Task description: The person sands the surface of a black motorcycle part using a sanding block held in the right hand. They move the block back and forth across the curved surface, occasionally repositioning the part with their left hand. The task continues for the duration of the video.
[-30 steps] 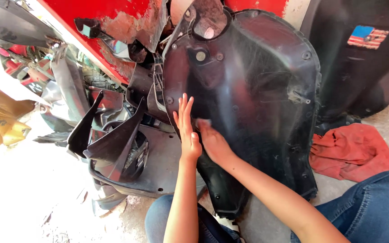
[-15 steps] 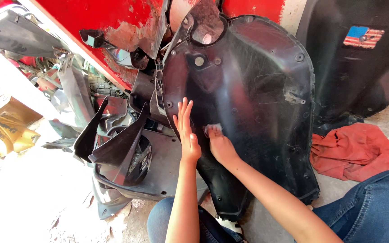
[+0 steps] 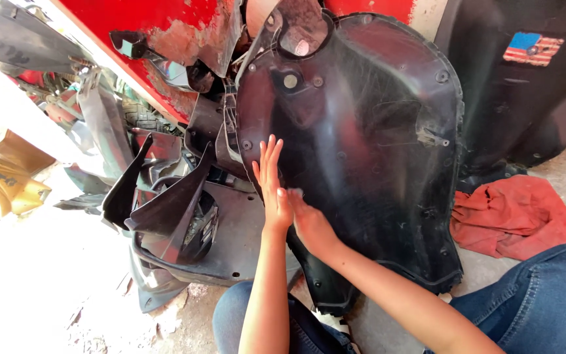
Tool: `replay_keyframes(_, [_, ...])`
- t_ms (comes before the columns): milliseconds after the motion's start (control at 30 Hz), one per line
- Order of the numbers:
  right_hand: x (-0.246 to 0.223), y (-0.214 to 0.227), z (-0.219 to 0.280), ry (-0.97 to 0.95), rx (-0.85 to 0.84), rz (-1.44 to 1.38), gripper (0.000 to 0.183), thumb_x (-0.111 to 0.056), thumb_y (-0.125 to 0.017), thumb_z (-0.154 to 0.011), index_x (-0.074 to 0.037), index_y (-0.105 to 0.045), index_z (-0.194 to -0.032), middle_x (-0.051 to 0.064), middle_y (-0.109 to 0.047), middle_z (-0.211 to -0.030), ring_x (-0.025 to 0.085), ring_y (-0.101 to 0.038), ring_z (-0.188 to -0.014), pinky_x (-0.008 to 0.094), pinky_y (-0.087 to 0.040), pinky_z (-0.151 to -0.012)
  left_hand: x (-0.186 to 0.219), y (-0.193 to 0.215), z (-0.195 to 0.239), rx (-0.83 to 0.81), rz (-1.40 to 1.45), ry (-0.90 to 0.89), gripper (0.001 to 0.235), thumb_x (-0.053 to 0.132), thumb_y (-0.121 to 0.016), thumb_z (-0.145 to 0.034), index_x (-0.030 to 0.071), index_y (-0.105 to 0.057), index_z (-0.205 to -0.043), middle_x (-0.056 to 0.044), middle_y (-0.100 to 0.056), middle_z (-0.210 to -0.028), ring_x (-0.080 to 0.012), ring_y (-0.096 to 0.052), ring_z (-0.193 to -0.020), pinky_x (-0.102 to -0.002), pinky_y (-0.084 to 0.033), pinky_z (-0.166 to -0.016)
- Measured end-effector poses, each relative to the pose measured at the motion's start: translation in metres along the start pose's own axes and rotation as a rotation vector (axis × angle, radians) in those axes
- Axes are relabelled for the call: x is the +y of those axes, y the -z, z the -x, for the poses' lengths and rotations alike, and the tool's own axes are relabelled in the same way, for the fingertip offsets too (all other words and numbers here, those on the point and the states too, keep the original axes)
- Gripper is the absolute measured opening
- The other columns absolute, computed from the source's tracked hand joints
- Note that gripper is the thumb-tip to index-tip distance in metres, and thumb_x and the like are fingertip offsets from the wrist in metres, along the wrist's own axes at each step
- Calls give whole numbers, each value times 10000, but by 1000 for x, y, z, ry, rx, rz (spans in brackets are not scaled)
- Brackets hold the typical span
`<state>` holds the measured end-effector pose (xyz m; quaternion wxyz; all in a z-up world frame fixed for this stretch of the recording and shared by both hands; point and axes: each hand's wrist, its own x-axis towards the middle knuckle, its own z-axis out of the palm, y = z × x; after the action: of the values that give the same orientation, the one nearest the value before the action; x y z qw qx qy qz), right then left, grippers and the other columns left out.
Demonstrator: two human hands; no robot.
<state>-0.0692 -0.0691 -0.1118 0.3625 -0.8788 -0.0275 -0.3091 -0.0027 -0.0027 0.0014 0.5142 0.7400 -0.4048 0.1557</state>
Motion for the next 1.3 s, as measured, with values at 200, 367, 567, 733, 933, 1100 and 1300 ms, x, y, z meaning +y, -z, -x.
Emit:
replay_keyframes(200, [80,-23,18,23,99,475,548,-28,-489,-878,141,-482,-1399,326,-577,-1380,432,-593,-1292,456,-503,-1071,6,2,0,-12,49,-15,947,779,-125,-1020,93,-381,-1620,-114,-325,-1732,-336,-179,-1670,-588,25,-1326])
replay_keyframes(367, [18,-14,30,-13,-5,125,506,-2,-465,-936,68,-483,-1437,295,-594,-1394,401,-647,-1227,455,-524,-1040,2,2,3,-20,20,-6,941,768,-116,-1024,88,-379,-1619,-107,-327,-1729,-337,-171,-1668,-595,31,-1324])
replay_keyframes(567, [49,-7,31,-280,-216,248,544,-21,-435,-977,71,-403,-1511,314,-572,-1374,405,-654,-1153,449,-530,-984,3,3,2,-25,25,-9,939,763,-118,-1027,84,-376,-1621,-110,-319,-1732,-346,-166,-1669,-599,35,-1321])
replay_keyframes(733, [25,-16,45,-25,-18,87,557,16,-441,-906,100,-439,-1456,328,-558,-1424,397,-598,-1293,439,-482,-1088,0,-1,0,-19,4,-34,930,756,-112,-1027,93,-383,-1621,-99,-331,-1730,-343,-174,-1671,-594,21,-1329])
replay_keyframes(933, [60,-25,53,-88,-15,490,574,-23,-474,-904,152,-406,-1446,351,-557,-1395,429,-589,-1293,428,-487,-1050,2,1,2,-18,33,-11,907,743,-138,-1040,86,-375,-1618,-109,-326,-1729,-349,-166,-1669,-595,32,-1325])
replay_keyframes(1100, [5,-18,62,-116,-41,73,578,16,-408,-905,89,-406,-1478,328,-581,-1392,423,-620,-1255,438,-511,-1033,2,1,1,-23,-7,-3,913,750,-129,-1024,108,-387,-1619,-97,-340,-1725,-348,-166,-1667,-598,29,-1318])
replay_keyframes(1300, [96,-55,113,-249,-70,395,598,2,-437,-896,125,-373,-1477,371,-554,-1364,464,-613,-1248,436,-528,-951,2,1,2,-28,20,-5,905,750,-149,-1032,102,-381,-1619,-106,-326,-1732,-354,-164,-1670,-601,28,-1323])
